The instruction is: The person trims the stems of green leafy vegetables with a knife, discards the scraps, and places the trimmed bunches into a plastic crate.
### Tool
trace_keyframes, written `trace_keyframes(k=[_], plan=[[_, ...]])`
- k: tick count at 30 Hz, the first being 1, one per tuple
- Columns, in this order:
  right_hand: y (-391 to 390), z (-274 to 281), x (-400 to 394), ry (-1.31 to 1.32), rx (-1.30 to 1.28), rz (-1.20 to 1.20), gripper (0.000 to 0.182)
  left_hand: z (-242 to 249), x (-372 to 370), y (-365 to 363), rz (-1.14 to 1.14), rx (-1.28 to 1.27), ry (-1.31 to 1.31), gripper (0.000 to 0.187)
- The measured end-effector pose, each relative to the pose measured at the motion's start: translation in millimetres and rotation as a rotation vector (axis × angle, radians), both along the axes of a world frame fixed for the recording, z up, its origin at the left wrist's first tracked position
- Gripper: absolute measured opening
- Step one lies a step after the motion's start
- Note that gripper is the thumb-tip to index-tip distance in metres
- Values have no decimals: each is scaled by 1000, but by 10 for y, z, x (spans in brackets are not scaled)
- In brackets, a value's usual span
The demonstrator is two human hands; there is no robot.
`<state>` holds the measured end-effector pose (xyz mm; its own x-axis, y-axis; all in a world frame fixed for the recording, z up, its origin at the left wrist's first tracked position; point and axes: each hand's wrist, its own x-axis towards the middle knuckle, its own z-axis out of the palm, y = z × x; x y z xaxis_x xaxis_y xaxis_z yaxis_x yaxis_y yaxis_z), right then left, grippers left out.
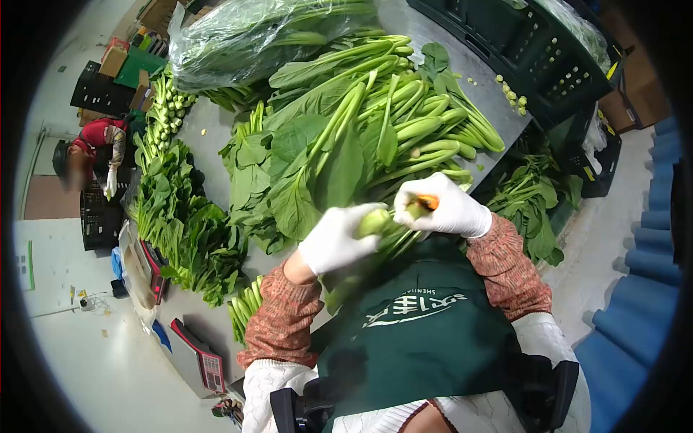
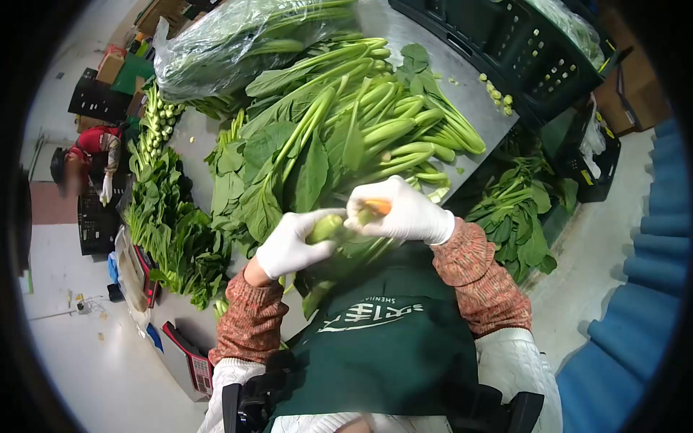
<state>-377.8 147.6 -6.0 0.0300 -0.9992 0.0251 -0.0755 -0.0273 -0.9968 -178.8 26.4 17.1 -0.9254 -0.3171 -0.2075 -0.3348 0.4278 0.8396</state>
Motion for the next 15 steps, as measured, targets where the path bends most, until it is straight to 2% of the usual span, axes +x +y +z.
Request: trace_keyframes(k=[1,2,3,5,6,7,8,9,11,12,15], plan=[[13,-41,-21,-51,-16,-20,13,11,36,-17,91,-131,-40,40],[69,-41,-77,-110,85,-68,12,69,86,-65,123,-252,-50,36],[97,-174,-99,-190,16,-154,10,154,143,-144,151,-373,-59,32],[143,-181,-251,-342,338,-321,14,416,212,-293,286,-390,3,27],[115,-277,-306,-244,317,-413,30,519,180,-349,353,-534,61,25],[55,-641,-348,-70,195,-588,48,580,116,-419,423,-680,121,24],[71,-791,-382,-63,180,-671,52,599,20,-496,450,-719,150,26],[65,-845,-412,-57,160,-753,56,561,-106,-587,425,-838,180,25],[55,-677,-334,-125,153,-750,53,292,-373,-837,396,-873,117,30],[49,-618,-295,-125,143,-740,52,135,-519,-934,375,-874,-30,35],[74,-446,-277,-79,170,-713,45,-470,-739,-1230,314,-796,-364,34]])
